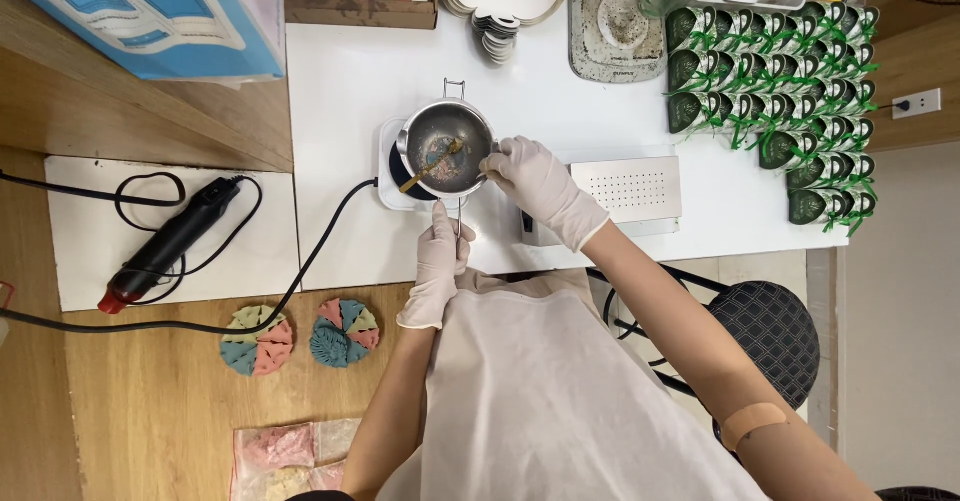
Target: Preparing and melting wax to create decorative wax seals for product packaging.
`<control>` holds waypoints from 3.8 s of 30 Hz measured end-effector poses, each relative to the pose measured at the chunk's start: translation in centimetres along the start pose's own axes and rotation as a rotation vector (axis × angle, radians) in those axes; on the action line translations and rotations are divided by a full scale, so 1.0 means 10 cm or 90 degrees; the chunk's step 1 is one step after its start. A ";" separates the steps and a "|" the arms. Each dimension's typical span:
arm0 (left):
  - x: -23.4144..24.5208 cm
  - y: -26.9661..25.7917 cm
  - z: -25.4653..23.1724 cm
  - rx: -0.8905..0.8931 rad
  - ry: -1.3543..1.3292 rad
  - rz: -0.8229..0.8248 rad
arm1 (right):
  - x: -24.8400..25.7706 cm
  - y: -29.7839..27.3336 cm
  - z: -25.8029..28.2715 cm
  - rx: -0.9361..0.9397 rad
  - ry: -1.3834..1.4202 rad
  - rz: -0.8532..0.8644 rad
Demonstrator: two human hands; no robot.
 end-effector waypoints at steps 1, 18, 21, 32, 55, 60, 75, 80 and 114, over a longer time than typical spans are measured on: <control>0.00 0.00 0.01 0.002 0.000 0.000 | 0.01 0.04 0.00 -0.001 0.001 0.001; -0.02 -0.01 -0.01 -0.013 -0.004 0.015 | -0.02 0.16 -0.26 -0.290 0.227 0.045; -0.01 0.04 -0.01 -0.018 0.005 0.015 | -0.05 0.14 -0.38 -0.241 0.160 -0.015; 0.05 0.01 -0.02 -0.010 0.020 0.010 | 0.25 0.02 -0.50 -0.359 0.241 -0.075; 0.02 -0.03 -0.15 -0.026 0.065 0.029 | 0.05 -0.05 -0.13 0.021 -0.120 -0.139; 0.00 -0.07 -0.11 -0.001 0.050 0.023 | 0.14 0.00 -0.16 -0.021 -0.030 -0.128; 0.02 -0.11 -0.16 -0.023 0.087 0.010 | 0.16 -0.12 -0.25 -0.047 -0.040 -0.116; -0.02 -0.08 -0.14 -0.028 0.075 0.025 | 0.15 -0.15 -0.20 -0.043 -0.081 -0.129; 0.00 -0.04 -0.10 -0.004 0.059 0.001 | 0.08 -0.10 -0.18 0.018 -0.133 -0.099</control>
Point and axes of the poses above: each hand's wrist, its own y-axis towards the middle knuckle, its own x-axis out of the back of the hand, z = x × y, the point moved 8 cm from there along y, towards the middle knuckle, and after that the axes turned 6 degrees about -z, right-handed, at the moved point
